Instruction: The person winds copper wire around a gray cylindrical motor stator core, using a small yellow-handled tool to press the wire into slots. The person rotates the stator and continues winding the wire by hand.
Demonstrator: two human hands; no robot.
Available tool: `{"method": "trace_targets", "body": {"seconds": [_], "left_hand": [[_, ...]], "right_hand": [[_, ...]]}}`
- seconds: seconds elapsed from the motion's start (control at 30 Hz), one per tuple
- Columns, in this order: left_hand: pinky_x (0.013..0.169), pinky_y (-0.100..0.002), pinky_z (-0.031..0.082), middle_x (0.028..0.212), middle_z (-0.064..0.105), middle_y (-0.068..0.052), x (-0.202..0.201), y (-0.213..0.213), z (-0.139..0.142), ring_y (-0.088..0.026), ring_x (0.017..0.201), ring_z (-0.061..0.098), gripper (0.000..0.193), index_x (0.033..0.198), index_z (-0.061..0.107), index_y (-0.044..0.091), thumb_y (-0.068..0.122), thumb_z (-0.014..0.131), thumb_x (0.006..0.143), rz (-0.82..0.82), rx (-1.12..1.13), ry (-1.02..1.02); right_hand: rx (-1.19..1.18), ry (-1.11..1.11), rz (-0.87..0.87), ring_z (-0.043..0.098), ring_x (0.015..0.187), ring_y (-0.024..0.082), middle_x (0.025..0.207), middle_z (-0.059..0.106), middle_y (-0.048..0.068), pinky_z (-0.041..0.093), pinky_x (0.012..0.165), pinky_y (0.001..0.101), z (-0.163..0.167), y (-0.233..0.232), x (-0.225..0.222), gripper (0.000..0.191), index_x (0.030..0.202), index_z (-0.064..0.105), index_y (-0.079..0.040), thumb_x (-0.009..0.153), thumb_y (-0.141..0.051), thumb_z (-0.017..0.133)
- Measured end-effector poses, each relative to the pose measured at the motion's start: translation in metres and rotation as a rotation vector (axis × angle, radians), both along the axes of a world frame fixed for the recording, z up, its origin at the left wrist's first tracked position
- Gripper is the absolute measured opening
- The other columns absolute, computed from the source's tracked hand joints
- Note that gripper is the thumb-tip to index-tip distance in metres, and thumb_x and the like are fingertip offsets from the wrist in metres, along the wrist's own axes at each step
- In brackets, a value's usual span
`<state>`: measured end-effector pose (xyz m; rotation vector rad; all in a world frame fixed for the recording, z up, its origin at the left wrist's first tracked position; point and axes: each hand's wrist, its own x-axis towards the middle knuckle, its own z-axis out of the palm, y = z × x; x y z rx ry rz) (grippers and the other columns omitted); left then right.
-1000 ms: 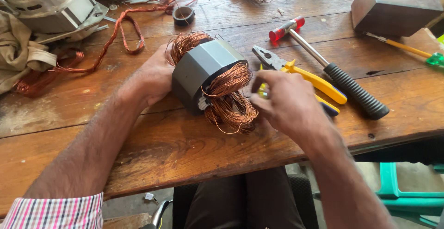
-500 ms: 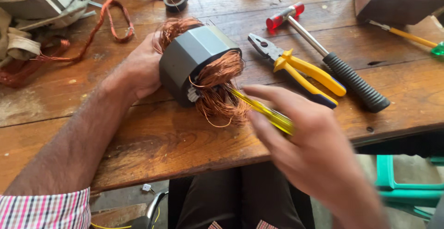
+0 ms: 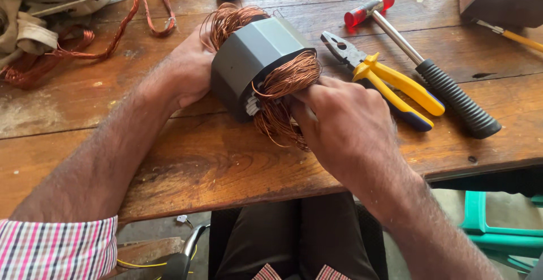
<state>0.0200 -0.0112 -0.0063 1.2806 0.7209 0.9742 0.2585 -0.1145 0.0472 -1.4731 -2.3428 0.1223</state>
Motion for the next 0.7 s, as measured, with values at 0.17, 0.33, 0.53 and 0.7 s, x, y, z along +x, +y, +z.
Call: {"method": "trace_targets", "body": {"seconds": [0.17,0.33,0.53,0.7], "left_hand": [[0.09,-0.031,0.065,0.12,0.073,-0.008,0.005,-0.001,0.005,-0.013,0.105,0.072,0.048,0.137,0.061,0.005,0.004,0.076,0.091,0.019,0.042,0.023],[0.094,-0.03,0.066,0.122,0.074,-0.009,0.005,-0.001,0.011,-0.013,0.107,0.073,0.05,0.14,0.061,0.004,0.004,0.077,0.093,-0.005,0.108,0.069],[0.087,-0.03,0.066,0.117,0.075,-0.008,0.005,-0.002,0.014,-0.014,0.1,0.074,0.05,0.138,0.062,0.003,0.003,0.078,0.09,0.033,0.037,0.067],[0.096,-0.029,0.065,0.122,0.072,-0.007,0.005,-0.002,0.012,-0.013,0.109,0.072,0.051,0.139,0.059,0.004,0.002,0.078,0.092,0.004,0.082,0.018]], "right_hand": [[-0.052,-0.093,-0.005,0.065,0.048,0.021,0.059,0.067,0.01,0.054,0.051,0.0419,0.005,0.006,-0.002,0.037,0.074,0.073,-0.005,0.101,-0.029,0.063],[-0.141,-0.235,-0.027,0.063,0.042,0.02,0.052,0.064,0.007,0.053,0.043,0.0405,0.012,0.009,-0.004,0.041,0.074,0.072,-0.008,0.104,-0.033,0.058],[-0.031,-0.201,0.022,0.064,0.045,0.023,0.054,0.065,0.01,0.051,0.048,0.0434,0.021,0.001,-0.007,0.038,0.075,0.073,-0.007,0.1,-0.03,0.059],[-0.14,-0.185,0.025,0.065,0.043,0.022,0.053,0.066,0.01,0.052,0.049,0.0439,0.035,-0.01,0.002,0.031,0.084,0.075,-0.009,0.101,-0.026,0.055]]}}
